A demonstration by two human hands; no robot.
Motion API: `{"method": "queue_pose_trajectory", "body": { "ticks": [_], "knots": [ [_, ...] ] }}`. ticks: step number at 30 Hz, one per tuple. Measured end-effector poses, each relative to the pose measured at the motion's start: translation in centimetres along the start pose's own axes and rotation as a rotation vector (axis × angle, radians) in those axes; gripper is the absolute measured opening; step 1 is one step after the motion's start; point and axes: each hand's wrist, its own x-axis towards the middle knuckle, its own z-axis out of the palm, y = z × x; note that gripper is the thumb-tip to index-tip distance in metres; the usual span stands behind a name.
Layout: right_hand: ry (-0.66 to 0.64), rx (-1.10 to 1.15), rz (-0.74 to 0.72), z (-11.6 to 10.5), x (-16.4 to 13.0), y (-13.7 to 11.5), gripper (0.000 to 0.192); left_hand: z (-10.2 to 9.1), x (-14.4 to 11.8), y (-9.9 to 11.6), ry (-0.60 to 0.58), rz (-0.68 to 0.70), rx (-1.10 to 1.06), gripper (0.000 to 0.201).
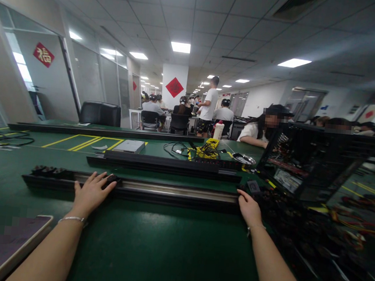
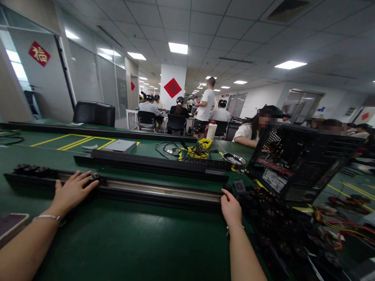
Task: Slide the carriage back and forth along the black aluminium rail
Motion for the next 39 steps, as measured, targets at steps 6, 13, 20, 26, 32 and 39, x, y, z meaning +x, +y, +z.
{"method": "queue_pose_trajectory", "body": {
  "ticks": [6,13,20,26,32,39],
  "knots": [
    [0.002,0.004,0.000,-0.1,-0.2,-0.1,0.050,0.9,0.3,-0.7,-0.004,0.080,0.205,0.043],
    [0.022,0.009,-0.031,0.2,0.2,0.4,0.049,1.1,0.2,-0.6,0.024,0.105,0.229,0.046],
    [0.046,0.039,-0.054,0.3,0.4,0.6,0.046,0.8,0.0,-0.2,0.009,0.114,0.260,0.048],
    [0.019,0.031,-0.020,0.1,0.2,0.3,0.047,1.0,0.2,-0.4,0.012,0.122,0.262,0.048],
    [-0.008,0.010,0.021,0.0,0.0,0.0,0.049,0.9,0.2,-0.4,0.002,0.125,0.261,0.050],
    [-0.008,0.032,0.010,0.0,0.0,0.1,0.049,1.1,0.2,-0.5,0.009,0.128,0.260,0.050]
  ]
}}
